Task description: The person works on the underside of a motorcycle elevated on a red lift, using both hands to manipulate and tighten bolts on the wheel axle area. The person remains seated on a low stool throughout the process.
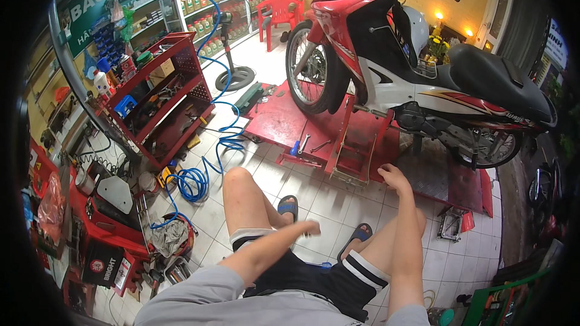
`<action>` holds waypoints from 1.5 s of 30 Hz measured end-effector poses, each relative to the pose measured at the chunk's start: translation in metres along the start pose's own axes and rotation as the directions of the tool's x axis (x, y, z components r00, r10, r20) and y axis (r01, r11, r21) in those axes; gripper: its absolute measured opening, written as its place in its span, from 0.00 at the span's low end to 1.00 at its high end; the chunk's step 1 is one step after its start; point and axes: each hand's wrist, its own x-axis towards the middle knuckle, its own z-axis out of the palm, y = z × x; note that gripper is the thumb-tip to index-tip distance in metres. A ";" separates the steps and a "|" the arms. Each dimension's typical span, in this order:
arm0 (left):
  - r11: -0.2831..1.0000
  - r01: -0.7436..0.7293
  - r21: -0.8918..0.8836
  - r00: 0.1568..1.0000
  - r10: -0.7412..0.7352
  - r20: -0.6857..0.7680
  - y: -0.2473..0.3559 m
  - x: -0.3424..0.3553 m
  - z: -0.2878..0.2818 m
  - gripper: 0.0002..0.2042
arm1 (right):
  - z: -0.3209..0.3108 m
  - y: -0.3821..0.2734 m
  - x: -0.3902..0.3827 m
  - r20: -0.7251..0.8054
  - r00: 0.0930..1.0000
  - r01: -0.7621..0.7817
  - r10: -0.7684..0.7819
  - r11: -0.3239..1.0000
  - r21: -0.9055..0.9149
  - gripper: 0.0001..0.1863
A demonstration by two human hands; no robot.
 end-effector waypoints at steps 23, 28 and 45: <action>0.980 0.005 -0.196 0.794 0.116 0.597 0.029 0.009 0.082 0.32 | 0.008 0.037 0.081 -0.415 0.853 0.340 -0.316 0.940 -0.017 0.16; 0.979 0.015 -0.204 0.780 0.116 0.615 0.047 0.021 0.060 0.31 | -0.030 0.091 0.109 -0.495 0.827 0.237 -0.267 0.964 -0.125 0.17; 0.929 -0.303 0.212 0.932 0.243 0.268 0.077 0.027 -0.012 0.33 | 0.035 0.053 0.069 0.113 0.988 0.098 -0.104 0.993 0.062 0.30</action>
